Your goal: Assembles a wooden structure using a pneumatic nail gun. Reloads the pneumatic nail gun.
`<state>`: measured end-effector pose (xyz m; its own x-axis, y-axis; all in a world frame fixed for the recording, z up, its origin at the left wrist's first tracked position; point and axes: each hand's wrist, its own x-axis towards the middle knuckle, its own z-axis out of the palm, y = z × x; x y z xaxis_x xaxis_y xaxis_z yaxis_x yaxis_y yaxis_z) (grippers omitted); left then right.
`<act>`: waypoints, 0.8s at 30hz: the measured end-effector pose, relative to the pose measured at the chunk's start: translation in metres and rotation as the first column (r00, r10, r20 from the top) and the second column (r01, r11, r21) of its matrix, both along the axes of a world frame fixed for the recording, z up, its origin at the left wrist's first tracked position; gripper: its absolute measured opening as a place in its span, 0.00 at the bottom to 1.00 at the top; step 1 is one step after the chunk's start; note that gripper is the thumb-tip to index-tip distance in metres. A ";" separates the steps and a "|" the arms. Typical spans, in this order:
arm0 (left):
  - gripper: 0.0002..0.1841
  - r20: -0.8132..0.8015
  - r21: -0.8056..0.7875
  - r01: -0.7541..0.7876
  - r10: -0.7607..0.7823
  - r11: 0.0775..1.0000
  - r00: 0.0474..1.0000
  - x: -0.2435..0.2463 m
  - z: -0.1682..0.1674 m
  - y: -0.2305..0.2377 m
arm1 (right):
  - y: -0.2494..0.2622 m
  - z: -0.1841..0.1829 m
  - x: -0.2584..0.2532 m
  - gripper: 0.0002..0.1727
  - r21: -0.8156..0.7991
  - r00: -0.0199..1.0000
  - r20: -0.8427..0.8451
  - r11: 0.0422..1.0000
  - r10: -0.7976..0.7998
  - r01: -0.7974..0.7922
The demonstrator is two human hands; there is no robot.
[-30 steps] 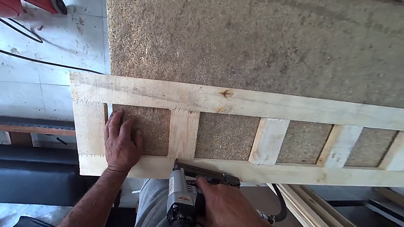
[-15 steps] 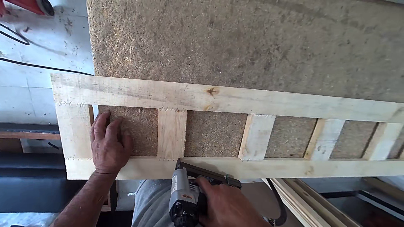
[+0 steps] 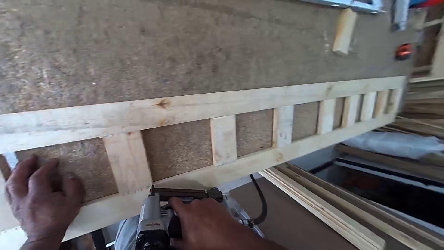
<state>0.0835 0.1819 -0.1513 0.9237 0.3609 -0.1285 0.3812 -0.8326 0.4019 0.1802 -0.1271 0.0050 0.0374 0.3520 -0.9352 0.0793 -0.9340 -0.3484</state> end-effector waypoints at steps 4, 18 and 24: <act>0.32 -0.007 0.004 -0.014 0.014 1.000 1.000 0.002 0.007 -0.008 | -0.044 0.002 -0.007 0.40 -0.003 0.995 0.076 0.998 -0.068 0.068; 0.55 0.172 -0.844 0.359 -0.433 0.399 0.885 0.013 0.102 -0.305 | -0.247 0.023 0.002 0.33 0.319 0.909 -0.109 0.852 -0.401 0.415; 0.37 -0.122 -0.699 0.131 -0.298 0.703 0.947 0.038 0.144 -0.368 | -0.296 -0.005 0.004 0.31 0.430 0.789 0.049 0.726 -0.612 0.536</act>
<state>0.1212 -0.1862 -0.0075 0.8840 -0.1049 -0.4556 0.3697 -0.4396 0.8185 0.1842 -0.4230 -0.0003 0.4977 0.5255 -0.6901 -0.3343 -0.6179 -0.7116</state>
